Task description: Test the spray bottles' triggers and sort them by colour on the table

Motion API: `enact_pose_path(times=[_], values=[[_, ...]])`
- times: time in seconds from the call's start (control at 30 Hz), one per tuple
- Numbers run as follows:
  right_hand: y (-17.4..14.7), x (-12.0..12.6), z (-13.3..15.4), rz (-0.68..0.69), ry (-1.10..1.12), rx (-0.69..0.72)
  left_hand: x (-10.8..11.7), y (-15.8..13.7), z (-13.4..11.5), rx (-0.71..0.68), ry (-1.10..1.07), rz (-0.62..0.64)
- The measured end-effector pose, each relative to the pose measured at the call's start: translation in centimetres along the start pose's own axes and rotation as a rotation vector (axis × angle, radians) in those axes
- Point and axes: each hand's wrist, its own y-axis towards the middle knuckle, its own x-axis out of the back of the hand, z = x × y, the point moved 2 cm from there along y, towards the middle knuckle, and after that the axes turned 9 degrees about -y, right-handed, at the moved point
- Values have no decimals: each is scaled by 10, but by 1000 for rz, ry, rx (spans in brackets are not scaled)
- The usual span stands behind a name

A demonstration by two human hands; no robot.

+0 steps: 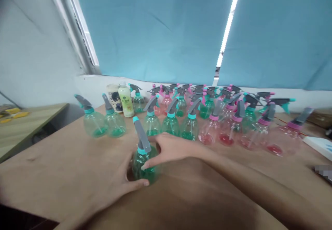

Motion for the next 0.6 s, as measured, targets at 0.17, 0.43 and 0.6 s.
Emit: enact_pose_path(times=[0.17, 0.43, 0.6], values=[[-37, 11, -10, -210, -76, -177, -38, 5, -5, 28, 22, 45], [-78, -1, -24, -577, 20, -124, -101, 18, -14, -36, 39, 79], [-95, 1, -37, -698, 98, -178, -132, 37, -28, -86, 36, 105]])
